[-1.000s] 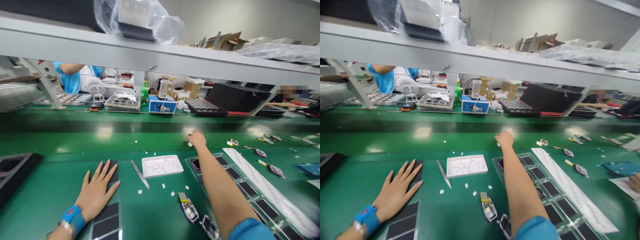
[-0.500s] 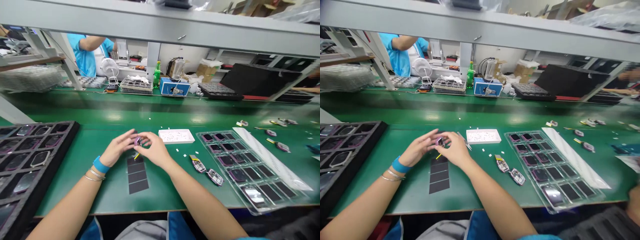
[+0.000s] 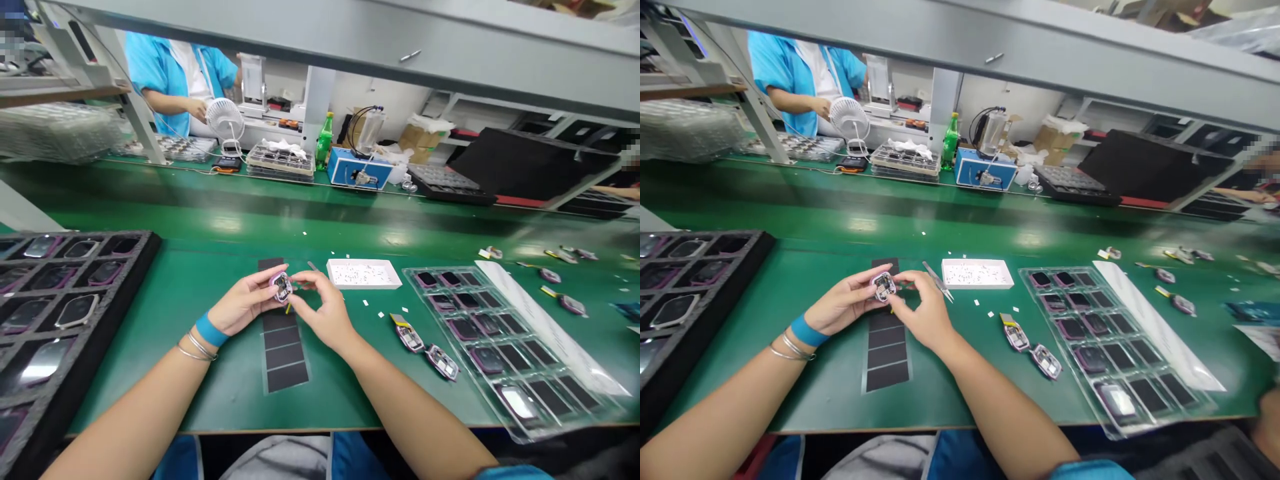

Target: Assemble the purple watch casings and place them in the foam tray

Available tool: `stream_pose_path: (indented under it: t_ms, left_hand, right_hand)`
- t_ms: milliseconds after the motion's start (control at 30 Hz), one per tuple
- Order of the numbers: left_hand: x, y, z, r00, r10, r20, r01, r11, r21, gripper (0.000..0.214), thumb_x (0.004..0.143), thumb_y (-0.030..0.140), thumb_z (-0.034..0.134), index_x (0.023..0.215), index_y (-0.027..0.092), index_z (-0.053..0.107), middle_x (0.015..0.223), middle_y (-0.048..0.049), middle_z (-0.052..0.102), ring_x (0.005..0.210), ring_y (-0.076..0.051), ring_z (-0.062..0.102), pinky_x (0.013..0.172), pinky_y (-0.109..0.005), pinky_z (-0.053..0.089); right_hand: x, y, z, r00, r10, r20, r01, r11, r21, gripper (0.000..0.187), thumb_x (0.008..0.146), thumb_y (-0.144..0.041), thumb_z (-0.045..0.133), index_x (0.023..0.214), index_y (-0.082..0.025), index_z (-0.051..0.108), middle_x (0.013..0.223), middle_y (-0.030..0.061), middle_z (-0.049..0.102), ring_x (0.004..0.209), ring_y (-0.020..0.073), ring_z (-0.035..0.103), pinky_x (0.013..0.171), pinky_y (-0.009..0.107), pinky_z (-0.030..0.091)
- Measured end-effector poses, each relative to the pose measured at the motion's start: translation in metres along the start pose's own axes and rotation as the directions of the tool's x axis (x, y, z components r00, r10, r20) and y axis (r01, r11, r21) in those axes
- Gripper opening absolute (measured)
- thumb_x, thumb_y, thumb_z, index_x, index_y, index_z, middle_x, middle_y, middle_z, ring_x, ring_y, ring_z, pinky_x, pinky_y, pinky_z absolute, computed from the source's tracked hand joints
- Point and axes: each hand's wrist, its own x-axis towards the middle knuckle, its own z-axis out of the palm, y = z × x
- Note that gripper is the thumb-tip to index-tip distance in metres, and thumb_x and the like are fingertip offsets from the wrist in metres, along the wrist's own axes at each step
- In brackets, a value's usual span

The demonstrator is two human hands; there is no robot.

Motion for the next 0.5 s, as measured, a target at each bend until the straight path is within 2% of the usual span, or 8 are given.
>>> stream_pose_path:
  t_ms: [67,100,233,500]
  left_hand:
    - [-0.0004,-0.0005,0.0019,1.000,0.011,0.013,-0.011,1.000,-0.019,0.050,0.065,0.016,0.078,0.112,0.023,0.065,0.104,-0.0059,0.068,0.084,-0.016,0.065,0.079,-0.029,0.053]
    - [-0.0004,-0.0013,0.0027,1.000,0.016,0.017,-0.016,1.000,-0.018,0.050,0.063,0.015,0.078,0.111,0.023,0.066,0.103,-0.0060,0.068,0.082,-0.016,0.064,0.077,-0.028,0.054]
    - [0.0003,-0.0053,0.0039,0.999,0.052,0.015,-0.052,0.999,0.007,0.049,0.062,0.012,0.078,0.109,0.021,0.067,0.099,-0.0068,0.069,0.083,-0.017,0.064,0.073,-0.028,0.055]
    - [0.0011,-0.0077,0.0036,0.992,0.126,0.011,-0.127,0.990,0.069,0.049,0.057,0.009,0.081,0.104,0.021,0.068,0.098,-0.0061,0.069,0.084,-0.016,0.064,0.074,-0.025,0.055]
  right_hand:
    - [0.0018,0.0037,-0.0029,0.999,0.017,-0.051,-0.015,0.999,0.037,0.006,0.083,-0.023,0.057,0.088,-0.021,0.060,0.093,0.0033,0.064,0.088,0.0167,0.060,0.080,0.033,0.049]
    - [0.0023,0.0055,-0.0035,0.998,0.029,-0.064,-0.026,0.999,0.048,0.005,0.083,-0.022,0.057,0.083,-0.021,0.061,0.088,0.0028,0.064,0.085,0.0164,0.060,0.079,0.033,0.049]
    - [0.0010,0.0074,-0.0027,0.995,0.094,-0.037,-0.092,0.994,0.065,0.006,0.082,-0.020,0.057,0.081,-0.021,0.063,0.081,0.0005,0.067,0.077,0.0152,0.063,0.076,0.031,0.050]
    - [-0.0021,0.0026,-0.0006,0.993,0.105,-0.058,-0.101,0.993,0.065,0.006,0.077,-0.017,0.060,0.076,-0.021,0.065,0.081,0.0004,0.069,0.079,0.0160,0.065,0.078,0.031,0.051]
